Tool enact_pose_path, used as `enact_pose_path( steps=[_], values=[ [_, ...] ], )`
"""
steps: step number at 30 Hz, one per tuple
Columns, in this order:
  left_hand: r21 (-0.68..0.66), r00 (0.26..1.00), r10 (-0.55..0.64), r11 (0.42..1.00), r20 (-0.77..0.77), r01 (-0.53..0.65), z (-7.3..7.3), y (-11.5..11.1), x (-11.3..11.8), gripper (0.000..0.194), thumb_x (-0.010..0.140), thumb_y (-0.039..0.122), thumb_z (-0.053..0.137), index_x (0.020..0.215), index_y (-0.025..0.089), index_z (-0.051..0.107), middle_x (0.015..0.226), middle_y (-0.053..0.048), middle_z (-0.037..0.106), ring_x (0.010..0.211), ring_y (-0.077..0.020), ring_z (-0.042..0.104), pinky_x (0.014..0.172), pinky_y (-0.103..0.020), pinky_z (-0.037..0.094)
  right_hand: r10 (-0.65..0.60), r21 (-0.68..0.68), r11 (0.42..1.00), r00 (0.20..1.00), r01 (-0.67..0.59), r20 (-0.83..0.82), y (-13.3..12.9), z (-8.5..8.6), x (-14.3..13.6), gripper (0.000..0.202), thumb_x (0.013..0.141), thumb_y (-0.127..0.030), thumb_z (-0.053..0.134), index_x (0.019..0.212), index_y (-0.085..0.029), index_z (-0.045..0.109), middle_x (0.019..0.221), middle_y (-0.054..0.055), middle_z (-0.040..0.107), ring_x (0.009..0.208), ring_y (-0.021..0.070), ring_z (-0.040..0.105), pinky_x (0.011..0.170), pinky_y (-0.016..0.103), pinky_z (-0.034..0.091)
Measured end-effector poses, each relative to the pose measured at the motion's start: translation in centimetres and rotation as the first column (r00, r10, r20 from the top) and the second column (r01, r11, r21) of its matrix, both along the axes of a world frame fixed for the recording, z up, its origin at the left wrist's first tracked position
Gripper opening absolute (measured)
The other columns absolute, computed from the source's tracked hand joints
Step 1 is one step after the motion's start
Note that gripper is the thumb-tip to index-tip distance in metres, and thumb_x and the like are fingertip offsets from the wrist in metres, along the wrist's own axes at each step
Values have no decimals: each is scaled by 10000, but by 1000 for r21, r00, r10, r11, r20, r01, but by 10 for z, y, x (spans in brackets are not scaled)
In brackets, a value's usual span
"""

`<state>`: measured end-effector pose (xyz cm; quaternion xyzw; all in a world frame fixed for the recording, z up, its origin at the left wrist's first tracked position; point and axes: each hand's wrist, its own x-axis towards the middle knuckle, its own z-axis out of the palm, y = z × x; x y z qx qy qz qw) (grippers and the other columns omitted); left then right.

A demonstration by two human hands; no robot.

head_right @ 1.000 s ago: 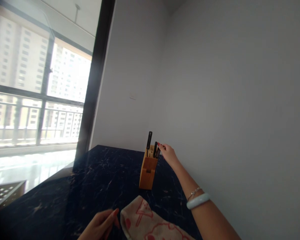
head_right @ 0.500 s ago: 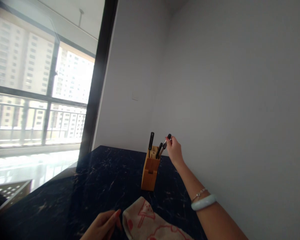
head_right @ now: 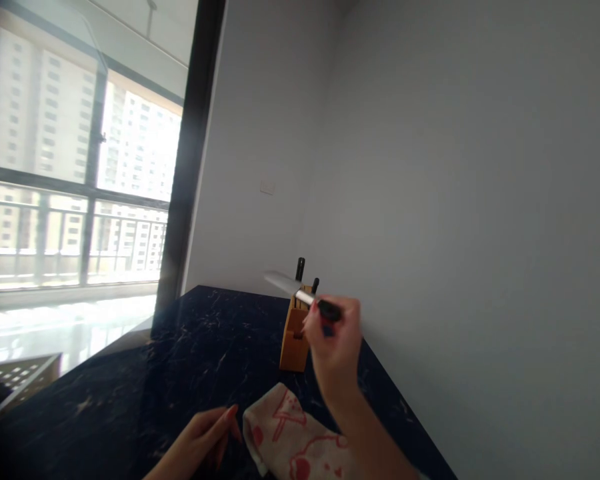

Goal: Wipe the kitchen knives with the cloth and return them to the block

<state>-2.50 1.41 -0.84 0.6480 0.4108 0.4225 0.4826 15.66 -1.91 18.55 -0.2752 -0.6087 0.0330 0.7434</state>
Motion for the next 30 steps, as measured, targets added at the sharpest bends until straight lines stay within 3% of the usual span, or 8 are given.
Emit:
enact_pose_path(
  steps=[3, 5, 7, 10, 16, 23, 27, 30],
  values=[
    [-7, 996, -58, 998, 66, 59, 6, -2, -1, 659, 732, 694, 339, 754, 121, 662, 467, -6, 585, 422, -98, 456, 459, -205, 319, 182, -276, 948, 981, -156, 70, -6, -62, -27, 138, 811, -288, 503, 899, -210, 431, 699, -7, 577, 600, 116, 578, 576, 249, 494],
    [-33, 988, -104, 994, 111, 108, 11, -4, -2, 705, 730, 713, 304, 794, 121, 681, 585, -50, 663, 499, -126, 521, 504, -220, 351, 216, -393, 904, 973, -168, 81, -7, -96, -39, 119, 820, -307, 483, 873, -208, 443, 699, 3, 590, 628, 129, 597, 608, 256, 505],
    [-93, 980, -134, 985, 145, 148, 15, -5, -2, 750, 710, 742, 278, 808, 124, 693, 684, -77, 695, 572, -155, 562, 527, -235, 371, 228, -442, 882, 969, -165, 93, -5, -121, -46, 125, 815, -321, 479, 870, -210, 455, 734, 20, 610, 667, 143, 614, 632, 262, 511],
    [-197, 953, -140, 961, 267, 196, 20, -10, -1, 724, 712, 735, 296, 886, 145, 678, 838, -91, 698, 735, -197, 596, 584, -252, 405, 114, -384, 922, 984, -54, 137, -1, -145, -49, 107, 793, -326, 487, 820, -223, 474, 710, 19, 623, 662, 152, 617, 650, 260, 507],
    [-284, 857, -98, 919, 505, 273, 34, -26, 5, 615, 714, 690, 397, 961, 176, 626, 978, -84, 649, 961, -229, 560, 841, -346, 401, 40, -321, 946, 964, 49, 263, 1, -174, -52, 71, 781, -294, 493, 824, -243, 514, 768, 27, 663, 635, 155, 631, 592, 234, 503],
    [-360, 823, 6, 901, 569, 242, 28, -15, -4, 416, 715, 533, 566, 851, 145, 625, 772, -63, 674, 755, -186, 617, 726, -286, 442, 176, -300, 954, 823, -7, 540, 6, -184, -48, 327, 790, -232, 463, 1114, -275, 479, 1017, 26, 621, 917, 175, 595, 779, 266, 476],
    [-318, 890, 99, 946, 445, 53, 24, 2, -20, 395, 689, 509, 602, 845, 146, 610, 825, -82, 680, 817, -206, 623, 788, -320, 437, 6, -261, 915, 635, 308, 773, 14, -192, -29, 572, 717, -167, 550, 1260, -234, 382, 1118, 80, 579, 982, 231, 560, 801, 321, 465],
    [-204, 943, 128, 977, 308, -66, 18, 13, -29, 457, 657, 559, 600, 865, 152, 596, 763, -55, 675, 759, -197, 623, 735, -309, 451, -149, -146, 813, 444, 563, 884, 20, -200, -18, 419, 728, -141, 532, 1145, -191, 523, 1063, 133, 604, 966, 300, 557, 781, 413, 447]
  ],
)
